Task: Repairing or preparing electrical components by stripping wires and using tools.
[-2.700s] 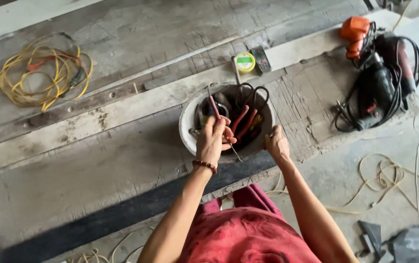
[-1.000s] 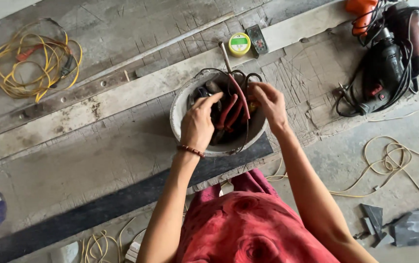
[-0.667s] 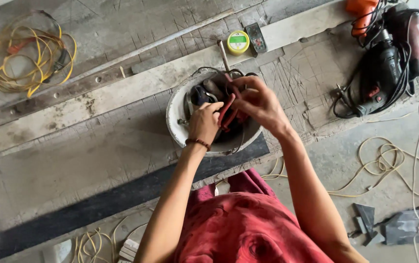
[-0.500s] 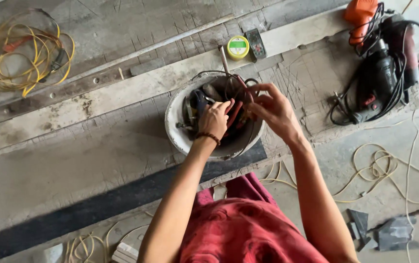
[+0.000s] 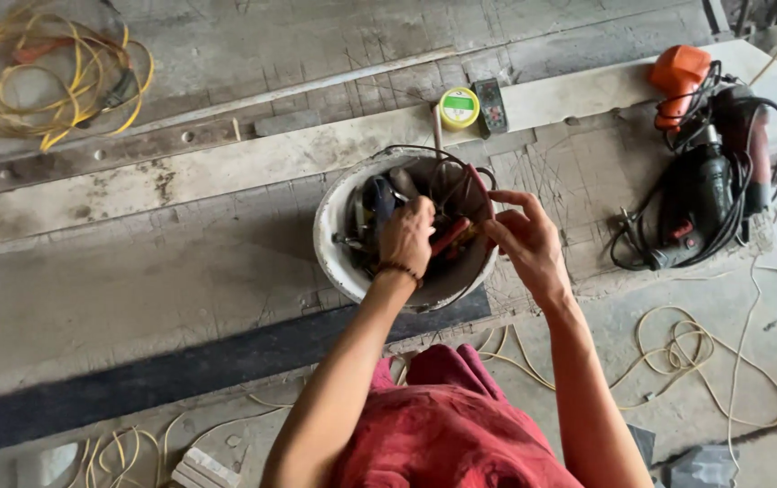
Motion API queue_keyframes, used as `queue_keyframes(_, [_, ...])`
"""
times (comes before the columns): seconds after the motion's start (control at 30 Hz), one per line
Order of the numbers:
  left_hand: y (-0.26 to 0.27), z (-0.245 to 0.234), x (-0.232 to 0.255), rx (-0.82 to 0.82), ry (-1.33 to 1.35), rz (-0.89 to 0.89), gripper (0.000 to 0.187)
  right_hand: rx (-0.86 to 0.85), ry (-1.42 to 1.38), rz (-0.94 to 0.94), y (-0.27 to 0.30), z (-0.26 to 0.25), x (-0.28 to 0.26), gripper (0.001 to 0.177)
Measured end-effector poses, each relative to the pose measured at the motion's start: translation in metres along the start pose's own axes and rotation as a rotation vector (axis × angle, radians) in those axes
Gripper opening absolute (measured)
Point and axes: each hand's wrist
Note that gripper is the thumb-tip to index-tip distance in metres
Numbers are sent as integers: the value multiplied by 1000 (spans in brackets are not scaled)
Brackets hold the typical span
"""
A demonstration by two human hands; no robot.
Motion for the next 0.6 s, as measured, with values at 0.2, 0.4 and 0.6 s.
queue_keyframes(0.2, [38,-58,-39,70,-74,-177,26,-92,-160,-50,0,23,-18,38])
queue_keyframes(0.4, [42,-73,-37,142,-4,-130,29,-113,-214,-84,1,34,-21,38])
queue_keyframes(0.6, [40,-77,-35,79,43,-177,26,145,-51,-53,10,30,0,34])
Point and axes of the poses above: each hand's wrist, its own y-axis away from the middle knuckle, its own z-axis out of the palm, x = y × z, and after that the axes turned 9 degrees about y, right-handed
